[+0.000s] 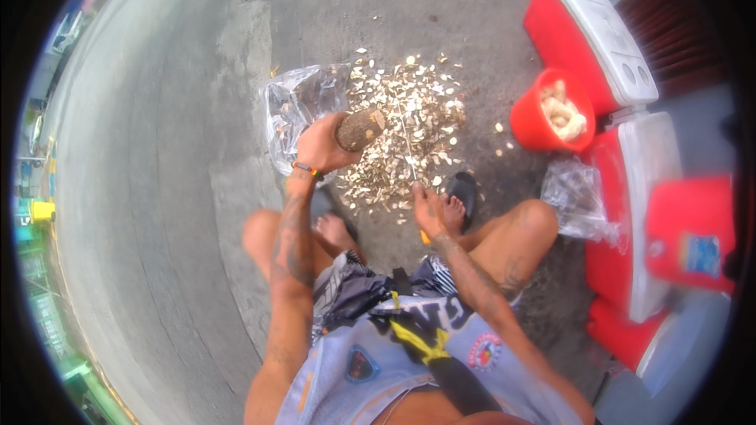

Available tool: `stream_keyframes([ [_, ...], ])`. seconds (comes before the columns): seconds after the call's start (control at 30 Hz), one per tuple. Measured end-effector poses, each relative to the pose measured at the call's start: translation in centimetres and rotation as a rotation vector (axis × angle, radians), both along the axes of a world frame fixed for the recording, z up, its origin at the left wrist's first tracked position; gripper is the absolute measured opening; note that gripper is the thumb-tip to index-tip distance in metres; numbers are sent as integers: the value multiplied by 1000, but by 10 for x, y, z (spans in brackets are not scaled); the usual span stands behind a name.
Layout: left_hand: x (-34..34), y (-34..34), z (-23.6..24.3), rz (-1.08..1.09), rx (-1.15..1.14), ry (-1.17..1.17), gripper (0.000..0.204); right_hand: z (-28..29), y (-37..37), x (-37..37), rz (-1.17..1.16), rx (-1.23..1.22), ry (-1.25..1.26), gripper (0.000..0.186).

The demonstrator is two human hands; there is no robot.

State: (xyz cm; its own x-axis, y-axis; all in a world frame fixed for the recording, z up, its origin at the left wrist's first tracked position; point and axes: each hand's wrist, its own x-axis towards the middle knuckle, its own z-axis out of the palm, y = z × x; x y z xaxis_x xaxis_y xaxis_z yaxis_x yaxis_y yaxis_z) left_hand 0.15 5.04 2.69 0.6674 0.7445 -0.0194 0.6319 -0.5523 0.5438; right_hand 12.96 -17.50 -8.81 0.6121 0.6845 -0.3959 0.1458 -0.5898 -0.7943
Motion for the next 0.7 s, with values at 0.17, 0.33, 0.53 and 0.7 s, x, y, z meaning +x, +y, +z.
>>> stream_keyframes([
  [0.17,-4,2,1,27,105,-112,64,33,4,1,8,131,-20,51],
  [0.33,-1,2,-3,13,128,-108,65,73,-1,-1,160,364,-116,48],
  [0.53,-4,3,1,58,-31,-204,70,17,7,-4,-54,-1,-21,45],
  [0.7,-2,3,-1,39,-123,-248,74,26,-2,-2,18,292,33,50],
])
